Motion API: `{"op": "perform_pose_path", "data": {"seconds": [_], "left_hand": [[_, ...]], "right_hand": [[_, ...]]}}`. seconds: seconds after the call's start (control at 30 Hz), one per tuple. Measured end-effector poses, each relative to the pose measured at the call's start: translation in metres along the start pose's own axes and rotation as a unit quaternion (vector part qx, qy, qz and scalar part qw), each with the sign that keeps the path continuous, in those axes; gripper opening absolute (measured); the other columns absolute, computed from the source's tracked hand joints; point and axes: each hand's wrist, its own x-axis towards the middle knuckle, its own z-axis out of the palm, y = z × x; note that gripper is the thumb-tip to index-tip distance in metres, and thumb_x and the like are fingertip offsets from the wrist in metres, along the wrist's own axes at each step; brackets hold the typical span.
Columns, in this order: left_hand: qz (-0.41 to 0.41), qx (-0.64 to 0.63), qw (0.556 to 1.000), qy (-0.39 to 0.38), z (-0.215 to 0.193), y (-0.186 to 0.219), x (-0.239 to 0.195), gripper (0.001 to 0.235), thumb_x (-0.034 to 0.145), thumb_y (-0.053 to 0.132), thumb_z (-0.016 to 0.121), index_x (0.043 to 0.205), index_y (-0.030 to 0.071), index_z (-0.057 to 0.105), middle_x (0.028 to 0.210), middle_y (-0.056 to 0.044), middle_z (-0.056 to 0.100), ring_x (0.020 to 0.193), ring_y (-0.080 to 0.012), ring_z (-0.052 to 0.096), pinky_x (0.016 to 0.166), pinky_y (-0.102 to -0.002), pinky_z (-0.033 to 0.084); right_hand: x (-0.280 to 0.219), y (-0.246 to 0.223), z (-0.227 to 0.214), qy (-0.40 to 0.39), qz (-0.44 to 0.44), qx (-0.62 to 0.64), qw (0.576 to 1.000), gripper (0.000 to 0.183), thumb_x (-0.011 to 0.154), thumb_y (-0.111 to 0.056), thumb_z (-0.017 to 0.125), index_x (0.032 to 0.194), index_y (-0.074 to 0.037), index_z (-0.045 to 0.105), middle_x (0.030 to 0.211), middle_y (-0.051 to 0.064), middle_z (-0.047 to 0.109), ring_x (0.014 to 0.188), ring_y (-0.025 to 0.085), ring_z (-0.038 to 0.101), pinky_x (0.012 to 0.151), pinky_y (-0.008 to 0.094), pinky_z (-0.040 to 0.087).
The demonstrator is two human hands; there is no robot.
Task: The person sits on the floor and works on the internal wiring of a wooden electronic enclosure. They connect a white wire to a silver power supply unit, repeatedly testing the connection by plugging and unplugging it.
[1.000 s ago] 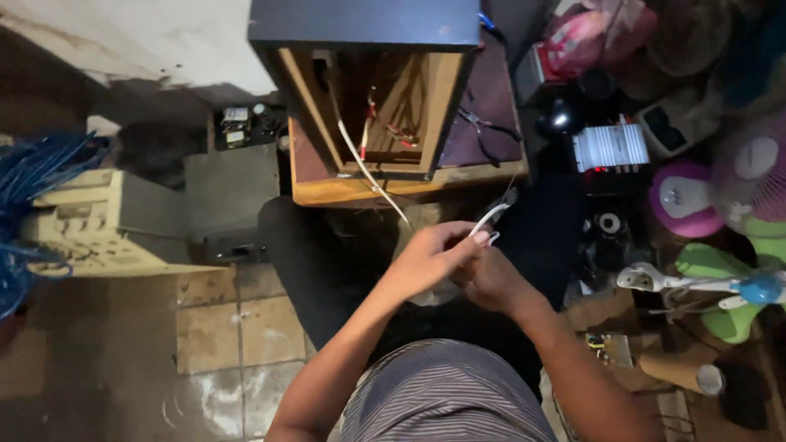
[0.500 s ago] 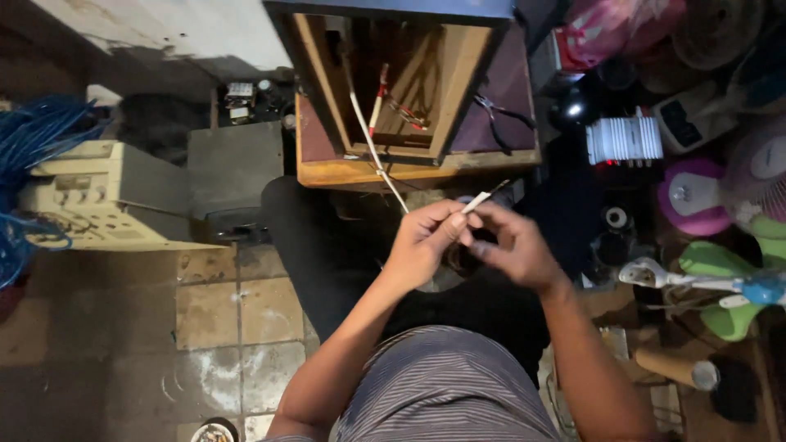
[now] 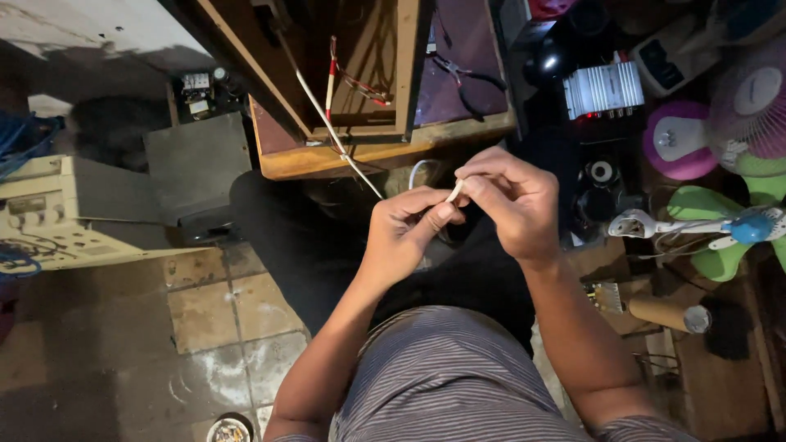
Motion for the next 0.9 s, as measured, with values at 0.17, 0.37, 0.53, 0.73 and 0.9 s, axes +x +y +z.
{"op": "perform_pose_path", "data": {"seconds": [0.17, 0.37, 0.53, 0.73, 0.9], "left_hand": [[-0.025, -0.018, 0.999, 0.035, 0.005, 0.0, 0.0, 0.012, 0.095, 0.007, 0.076, 0.104, 0.0, 0.078, 0.079, -0.01, 0.075, 0.08, -0.0121, 0.07, 0.078, -0.029, 0.057], [-0.075, -0.083, 0.993, 0.046, 0.003, -0.008, 0.002, 0.015, 0.1, 0.011, 0.068, 0.102, -0.001, 0.077, 0.077, -0.009, 0.075, 0.075, -0.0111, 0.071, 0.075, -0.026, 0.059], [-0.11, -0.153, 0.981, 0.049, -0.001, -0.019, 0.002, 0.022, 0.104, 0.012, 0.062, 0.102, -0.007, 0.073, 0.072, -0.015, 0.072, 0.069, -0.0206, 0.075, 0.067, -0.028, 0.061], [-0.143, -0.201, 0.968, 0.05, 0.0, -0.033, 0.002, 0.025, 0.105, 0.013, 0.06, 0.103, -0.009, 0.071, 0.07, -0.016, 0.068, 0.066, -0.0237, 0.075, 0.065, -0.033, 0.063], [-0.155, -0.2, 0.966, 0.061, 0.003, -0.038, 0.003, 0.023, 0.103, 0.015, 0.062, 0.103, -0.006, 0.073, 0.067, -0.015, 0.066, 0.063, -0.0238, 0.076, 0.058, -0.025, 0.059]], "right_hand": [[0.001, 0.004, -0.006, 0.017, 0.05, -0.014, 0.999, 0.008, 0.096, 0.009, 0.065, 0.098, 0.016, 0.068, 0.08, 0.022, 0.065, 0.072, 0.02, 0.065, 0.068, 0.034, 0.058], [-0.006, 0.017, -0.007, 0.05, 0.15, 0.087, 0.984, 0.012, 0.097, 0.001, 0.064, 0.099, 0.012, 0.066, 0.074, 0.019, 0.063, 0.07, 0.015, 0.059, 0.063, 0.027, 0.051], [-0.006, 0.023, -0.006, 0.057, 0.173, 0.104, 0.978, 0.011, 0.095, -0.002, 0.067, 0.098, 0.009, 0.067, 0.078, 0.021, 0.067, 0.07, 0.016, 0.063, 0.059, 0.025, 0.051], [-0.002, 0.025, -0.003, 0.021, 0.091, 0.018, 0.995, 0.014, 0.092, 0.003, 0.072, 0.101, 0.012, 0.067, 0.09, 0.023, 0.068, 0.072, 0.019, 0.066, 0.06, 0.028, 0.055], [-0.001, 0.022, 0.0, 0.041, 0.095, 0.029, 0.994, 0.008, 0.094, 0.005, 0.07, 0.099, 0.012, 0.068, 0.09, 0.022, 0.069, 0.071, 0.022, 0.069, 0.056, 0.026, 0.054]]}}
